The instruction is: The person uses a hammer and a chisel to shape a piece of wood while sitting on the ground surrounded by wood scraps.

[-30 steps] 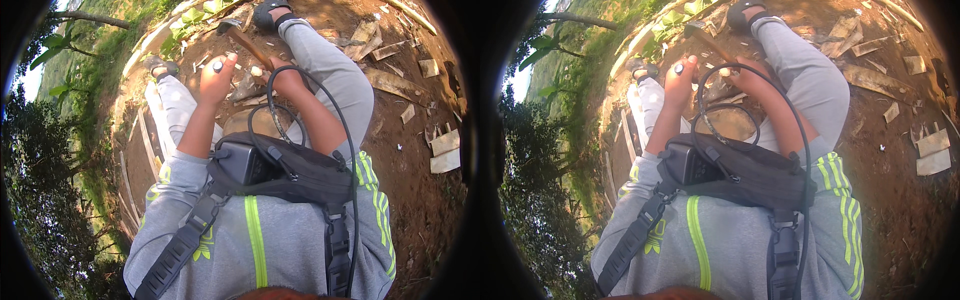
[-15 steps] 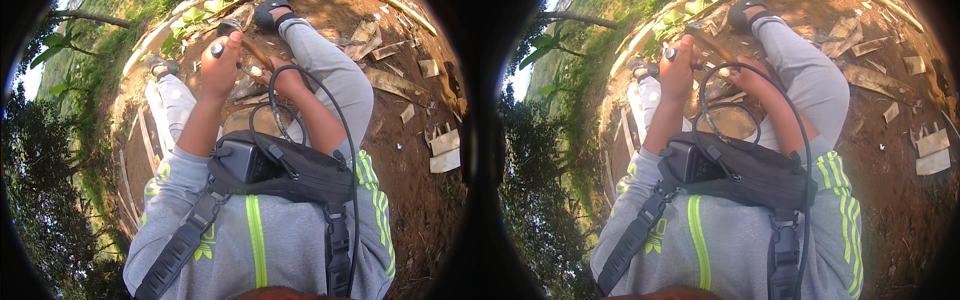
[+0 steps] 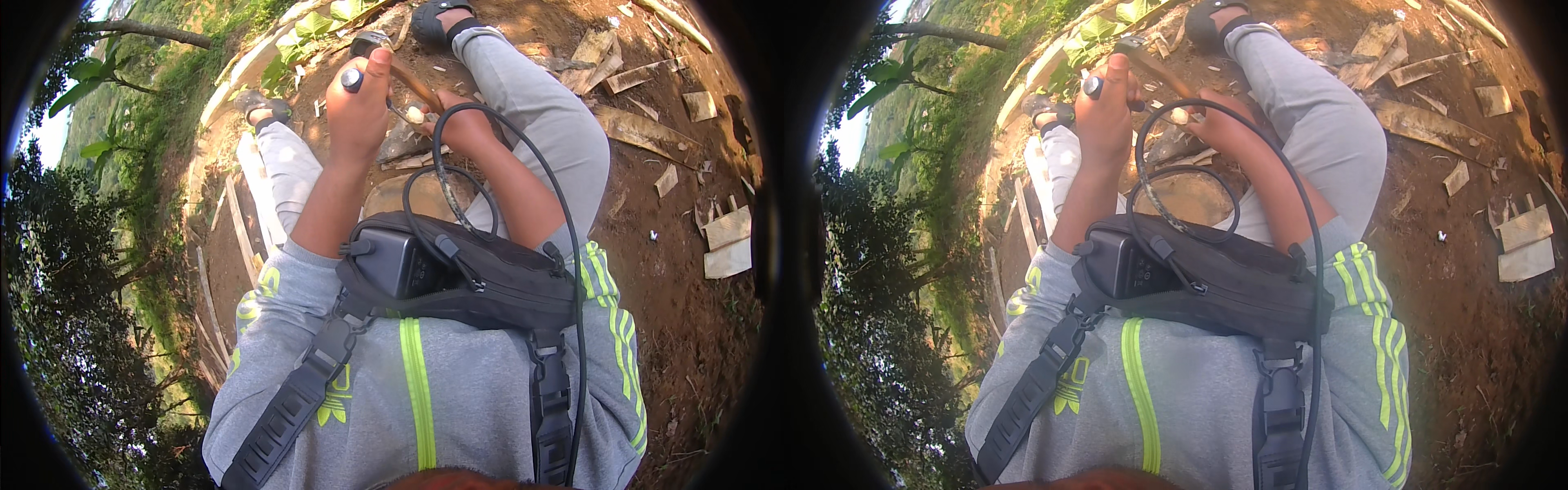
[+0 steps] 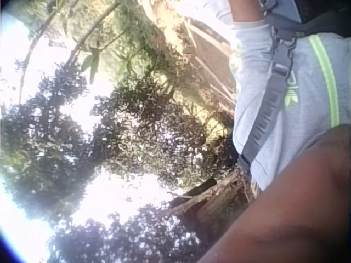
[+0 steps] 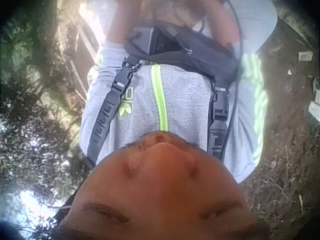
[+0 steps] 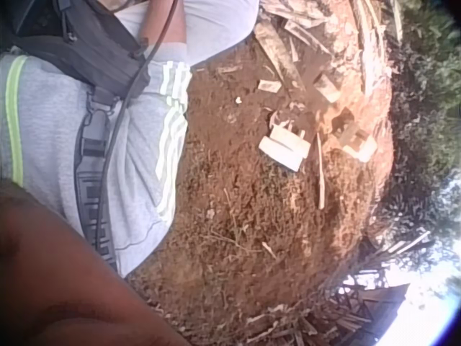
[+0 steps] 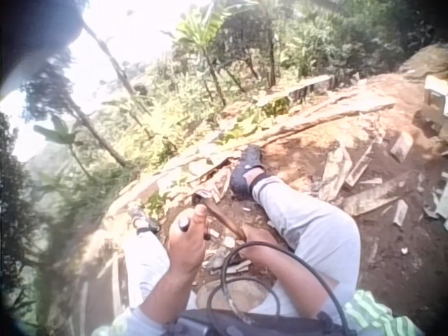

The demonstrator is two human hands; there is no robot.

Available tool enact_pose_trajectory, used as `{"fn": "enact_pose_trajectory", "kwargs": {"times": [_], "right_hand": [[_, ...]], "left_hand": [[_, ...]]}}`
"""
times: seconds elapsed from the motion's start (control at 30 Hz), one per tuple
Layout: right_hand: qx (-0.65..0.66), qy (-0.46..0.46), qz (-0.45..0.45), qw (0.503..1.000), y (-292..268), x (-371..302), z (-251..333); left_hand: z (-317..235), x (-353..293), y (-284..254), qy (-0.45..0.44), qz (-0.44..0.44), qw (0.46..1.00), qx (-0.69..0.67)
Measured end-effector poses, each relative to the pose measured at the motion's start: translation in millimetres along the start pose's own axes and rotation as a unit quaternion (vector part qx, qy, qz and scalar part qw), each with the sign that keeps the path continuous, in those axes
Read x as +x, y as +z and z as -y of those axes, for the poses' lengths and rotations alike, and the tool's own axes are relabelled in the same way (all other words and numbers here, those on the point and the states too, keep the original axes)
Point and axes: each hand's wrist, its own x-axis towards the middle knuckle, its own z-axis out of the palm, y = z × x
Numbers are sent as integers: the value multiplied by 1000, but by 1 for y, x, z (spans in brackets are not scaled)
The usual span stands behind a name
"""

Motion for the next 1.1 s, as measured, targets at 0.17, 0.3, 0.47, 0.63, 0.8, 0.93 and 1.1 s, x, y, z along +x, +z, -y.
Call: {"fn": "enact_pose_trajectory", "kwargs": {"times": [0.17, 0.3, 0.47, 0.63, 0.8, 0.93, 1.1], "right_hand": [[-14, -9, -8, 1000, 3, 3, -3], [-7, -9, -3, 1000, 1, 1, -1], [-8, -16, -7, 1000, 3, 1, -2], [-10, -9, 3, 1000, 0, -1, 2], [-6, -16, 4, 1000, 0, -1, 1], [-4, -16, 1, 1000, 3, 2, -3], [-5, -12, 4, 1000, 1, 1, -1]], "left_hand": [[0, 0, 4, -14, -18, 1000, -10], [0, 0, 5, 1, -18, 1000, 8], [-3, -1, 10, 23, -37, 999, 14], [1, 0, 10, 34, -31, 999, 4], [-4, -1, 11, 32, -32, 999, 7], [1, 2, 11, 29, -30, 999, 8], [2, 1, 11, 30, -32, 999, 9]]}}
